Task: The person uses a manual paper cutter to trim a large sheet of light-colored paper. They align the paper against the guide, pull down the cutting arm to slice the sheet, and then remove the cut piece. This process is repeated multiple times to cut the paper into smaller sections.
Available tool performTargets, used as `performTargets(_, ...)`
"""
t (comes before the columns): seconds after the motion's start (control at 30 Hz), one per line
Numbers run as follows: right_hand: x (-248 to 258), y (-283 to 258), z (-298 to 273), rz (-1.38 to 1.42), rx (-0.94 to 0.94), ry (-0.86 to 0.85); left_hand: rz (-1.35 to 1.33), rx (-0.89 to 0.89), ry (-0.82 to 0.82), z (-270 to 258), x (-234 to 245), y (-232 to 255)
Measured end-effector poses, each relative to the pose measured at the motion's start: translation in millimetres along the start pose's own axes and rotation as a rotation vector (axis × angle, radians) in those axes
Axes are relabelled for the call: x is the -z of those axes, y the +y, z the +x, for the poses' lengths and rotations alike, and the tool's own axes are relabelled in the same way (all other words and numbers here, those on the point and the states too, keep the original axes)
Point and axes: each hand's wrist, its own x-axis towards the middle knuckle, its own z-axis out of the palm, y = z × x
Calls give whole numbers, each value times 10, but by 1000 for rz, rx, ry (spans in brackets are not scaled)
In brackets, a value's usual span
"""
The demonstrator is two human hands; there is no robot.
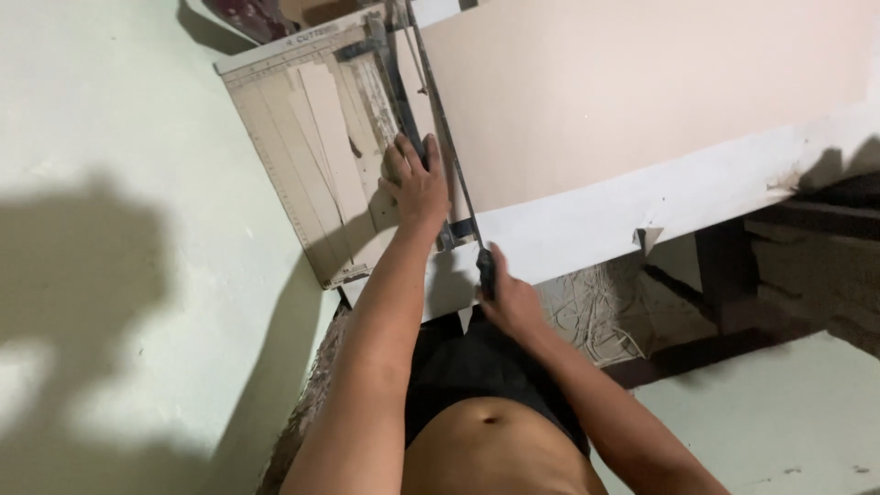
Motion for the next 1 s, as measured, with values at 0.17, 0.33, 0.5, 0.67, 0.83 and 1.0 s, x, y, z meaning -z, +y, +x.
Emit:
performTargets(0.17, 1228, -590, -565, 349, -50, -76, 421, -249, 89, 101, -207, -68)
performTargets(0.33, 601, 575, 506, 1013, -112, 208, -358, -508, -104, 119, -756, -283)
performTargets(0.5, 694, 1386, 1307, 1638, -364, 303, 735, -671, -19, -4, -821, -998)
performTargets(0.67, 640, 1387, 1035, 1655, -310, 283, 22, -56, -164, -339, 375, -1032)
performTargets(0.83, 409, 1219, 1114, 1460, -303, 299, 238, -295, 33, -361, 550, -756)
performTargets(1.0, 549, 981, 1188, 1220, -245, 279, 19, -135, 126, -325, 584, -146)
